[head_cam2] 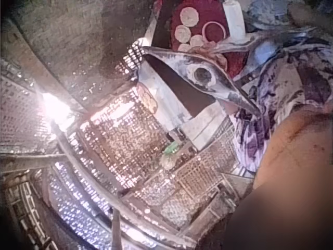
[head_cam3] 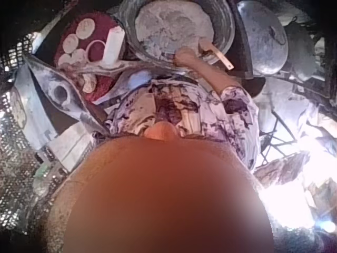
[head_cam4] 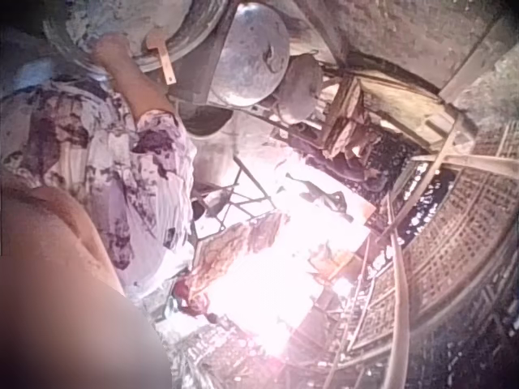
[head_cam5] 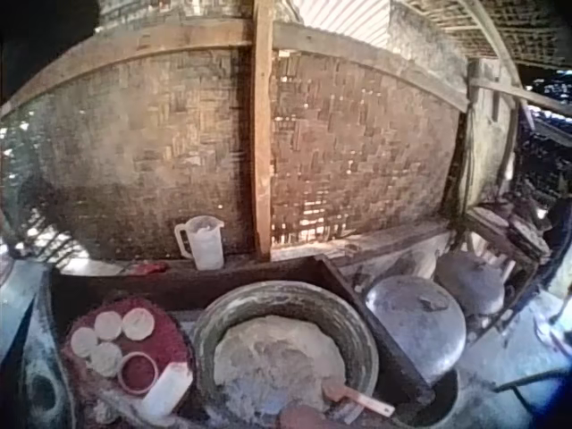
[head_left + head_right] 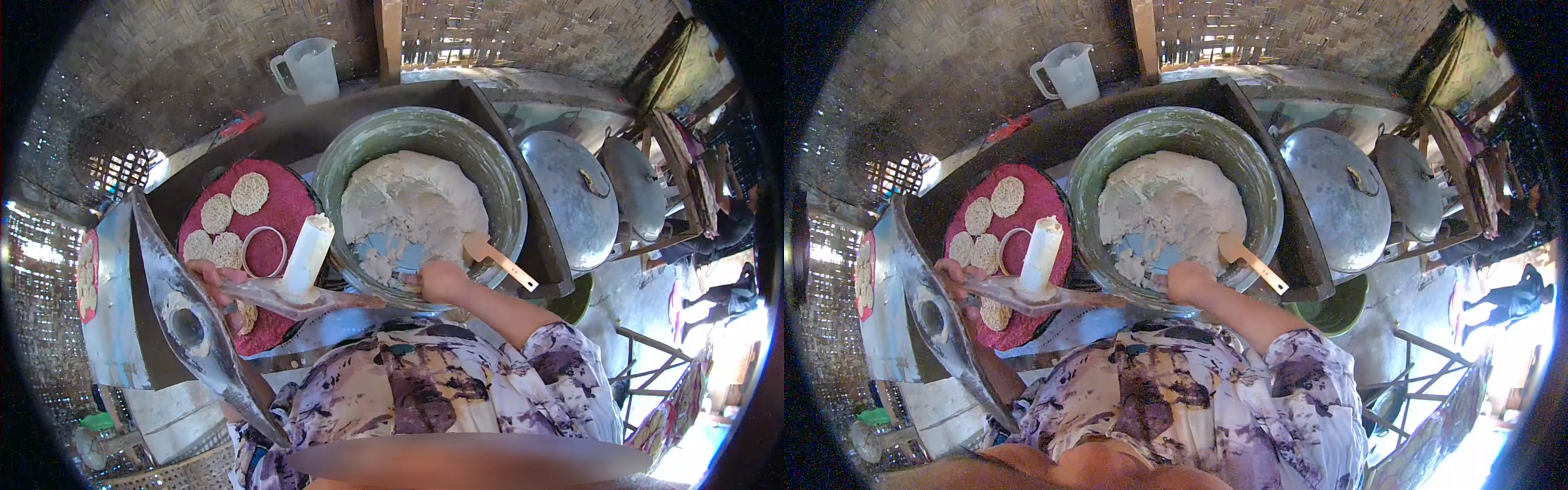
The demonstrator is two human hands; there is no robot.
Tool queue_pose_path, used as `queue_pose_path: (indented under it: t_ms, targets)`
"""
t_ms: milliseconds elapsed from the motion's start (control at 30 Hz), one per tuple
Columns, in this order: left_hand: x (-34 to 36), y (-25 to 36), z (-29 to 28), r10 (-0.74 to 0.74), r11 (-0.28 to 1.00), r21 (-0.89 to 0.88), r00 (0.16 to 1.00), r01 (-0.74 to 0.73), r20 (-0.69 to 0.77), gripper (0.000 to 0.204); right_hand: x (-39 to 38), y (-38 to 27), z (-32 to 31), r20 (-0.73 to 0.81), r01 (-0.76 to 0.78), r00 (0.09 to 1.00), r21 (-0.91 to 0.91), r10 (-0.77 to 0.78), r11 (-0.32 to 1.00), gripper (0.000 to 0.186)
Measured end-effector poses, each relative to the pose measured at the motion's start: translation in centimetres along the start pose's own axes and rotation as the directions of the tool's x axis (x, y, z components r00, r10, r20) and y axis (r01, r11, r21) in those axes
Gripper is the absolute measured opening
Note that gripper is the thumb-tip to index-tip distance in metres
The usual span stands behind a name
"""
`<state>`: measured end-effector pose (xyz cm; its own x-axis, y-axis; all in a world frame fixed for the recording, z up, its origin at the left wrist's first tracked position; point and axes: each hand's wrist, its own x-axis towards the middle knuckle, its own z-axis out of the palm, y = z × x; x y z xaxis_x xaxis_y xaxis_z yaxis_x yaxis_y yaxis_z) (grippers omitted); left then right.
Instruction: The person uses a wooden spatula to scoop white dough from a bucket and places it onto a pink circular mat. They then use a circular mold and a wooden press to shape and flatten the dough into several small, round, flat discs.
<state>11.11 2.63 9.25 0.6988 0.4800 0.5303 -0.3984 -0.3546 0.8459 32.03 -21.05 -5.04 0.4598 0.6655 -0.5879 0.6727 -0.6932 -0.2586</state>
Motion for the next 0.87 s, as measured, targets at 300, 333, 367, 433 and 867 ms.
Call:
queue_pose_path:
  t_ms: [300,333,367,433,867]
  targets:
    - [2.0,-0.5,0.8,-0.093,0.924,0.381,0.988,0.038,0.126,0.04,-5.7,3.5,-8.7,-0.088,0.252,0.967,0.236,-0.238,0.938,0.042]
    - [2.1,-1.3,0.5,0.137,0.783,0.584,0.976,-0.213,0.171,0.029,-6.2,4.3,-10.0,-0.136,0.317,0.947,0.244,-0.291,0.917,0.041]
    - [2.9,-0.9,1.7,-0.198,0.98,-0.019,0.98,0.199,0.013,0.028,-7.1,5.4,-11.3,-0.192,0.371,0.924,0.25,-0.33,0.894,0.04]
    - [4.3,-2.5,1.7,-0.461,0.81,-0.35,0.88,0.47,0.115,0.027,-8.8,6.3,-14.7,-0.209,0.412,0.905,0.218,-0.37,0.885,0.038]
    - [8.8,-5.3,11.0,-0.191,0.825,0.545,0.831,-0.153,0.522,0.05,-10.8,6.7,-22.7,-0.137,0.56,0.822,0.368,-0.552,0.743,0.039]
